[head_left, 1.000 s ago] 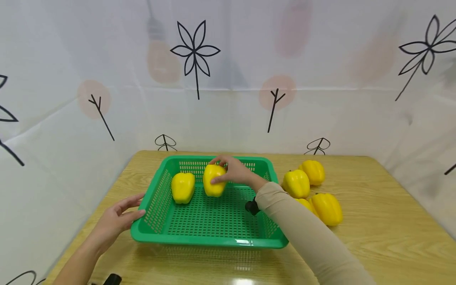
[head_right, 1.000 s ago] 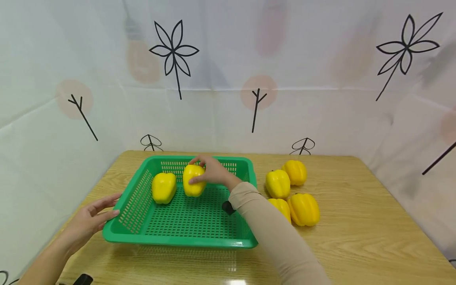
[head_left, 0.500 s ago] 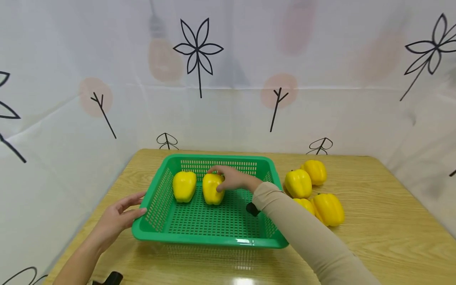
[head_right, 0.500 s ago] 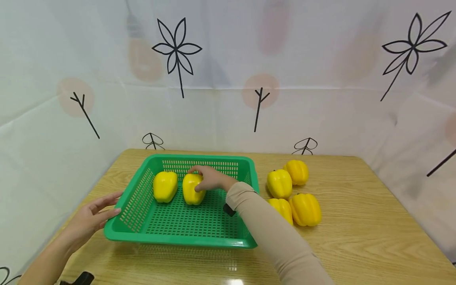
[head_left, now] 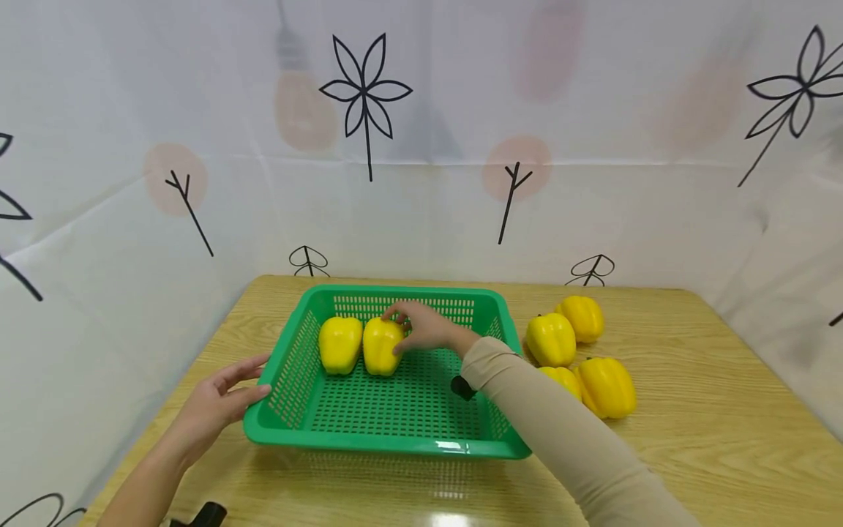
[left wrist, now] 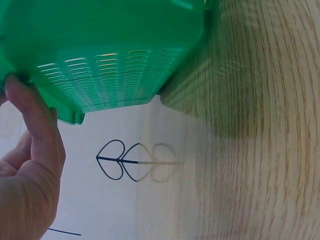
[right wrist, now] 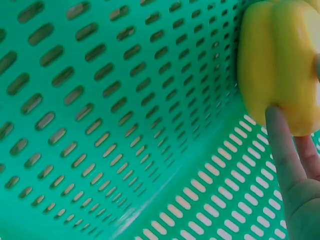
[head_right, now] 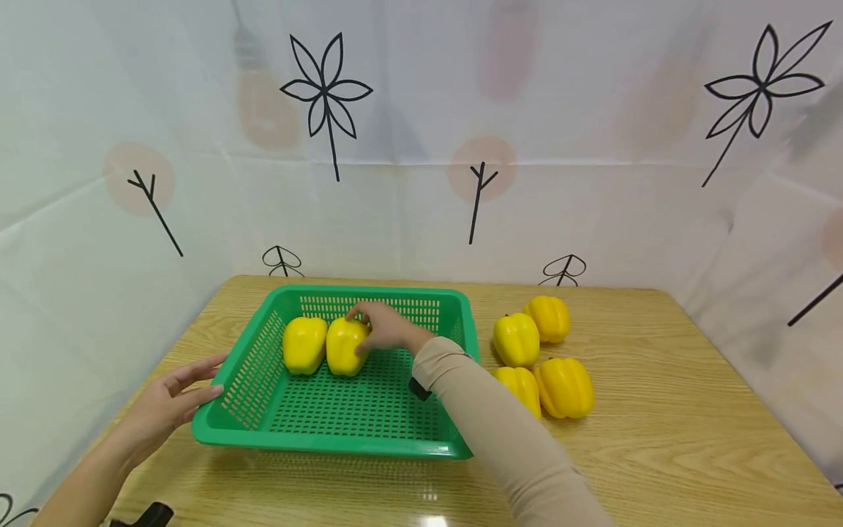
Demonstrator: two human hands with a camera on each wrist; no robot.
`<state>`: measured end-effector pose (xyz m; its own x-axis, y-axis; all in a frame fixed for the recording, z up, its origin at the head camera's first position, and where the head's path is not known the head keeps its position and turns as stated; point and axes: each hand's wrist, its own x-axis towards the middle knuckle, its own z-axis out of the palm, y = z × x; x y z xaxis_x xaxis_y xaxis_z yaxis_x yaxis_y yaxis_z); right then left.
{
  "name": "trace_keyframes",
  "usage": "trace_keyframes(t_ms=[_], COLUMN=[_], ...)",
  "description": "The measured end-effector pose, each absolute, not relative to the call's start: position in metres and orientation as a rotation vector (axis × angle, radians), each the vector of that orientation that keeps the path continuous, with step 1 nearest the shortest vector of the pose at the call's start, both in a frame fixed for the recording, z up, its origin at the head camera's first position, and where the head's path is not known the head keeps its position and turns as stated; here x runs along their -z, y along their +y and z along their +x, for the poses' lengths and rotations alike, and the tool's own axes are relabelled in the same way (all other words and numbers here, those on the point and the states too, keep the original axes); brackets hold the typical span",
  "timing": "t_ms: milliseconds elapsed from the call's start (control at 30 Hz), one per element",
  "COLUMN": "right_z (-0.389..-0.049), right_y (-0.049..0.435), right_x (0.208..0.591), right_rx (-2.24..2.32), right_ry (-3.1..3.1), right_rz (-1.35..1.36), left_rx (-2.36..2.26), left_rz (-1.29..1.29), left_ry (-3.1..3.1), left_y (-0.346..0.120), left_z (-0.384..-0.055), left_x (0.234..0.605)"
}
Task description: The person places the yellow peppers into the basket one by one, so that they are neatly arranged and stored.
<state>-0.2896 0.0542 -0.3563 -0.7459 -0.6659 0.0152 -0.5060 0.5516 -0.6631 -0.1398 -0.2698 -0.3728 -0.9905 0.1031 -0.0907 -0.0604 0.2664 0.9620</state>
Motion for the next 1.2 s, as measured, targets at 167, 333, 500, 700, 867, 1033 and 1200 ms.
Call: trace_keyframes(t_ms=[167, 333, 500, 700, 867, 1033, 1200], right_z=[-0.288, -0.285, -0.282, -0.277, -0.271, -0.265, -0.256], right_y=[0.054, 0.059, 0.068, 0.077, 0.085, 0.09, 0.097], right_x=[0.354, 0.345, 0.333, 0.32, 0.311, 0.306, 0.297], right_rx=[0.967, 1.031, 1.145, 1.31, 1.409, 1.454, 1.498], right_ry=[2.579, 2.585, 2.572, 2.475, 2.403, 2.374, 2.36], right_rz=[-0.983, -0.935, -0.892, -0.921, -0.996, -1.045, -1.052], left_rx=[-1.815, -1.806, -1.798, -1.807, -1.817, -1.808, -1.815], left_rz=[0.04, 0.038, 0.026, 0.024, 0.025, 0.003, 0.011], left_ry=[2.392, 2.396, 2.399, 2.39, 2.381, 2.385, 2.382], left_y=[-0.268, -0.266, -0.266, -0.268, -0.268, -0.268, -0.268], left_z=[-0.14, -0.141, -0.14, -0.139, -0.14, -0.139, -0.138], left_x=[0.372, 0.371, 0.369, 0.37, 0.371, 0.37, 0.369])
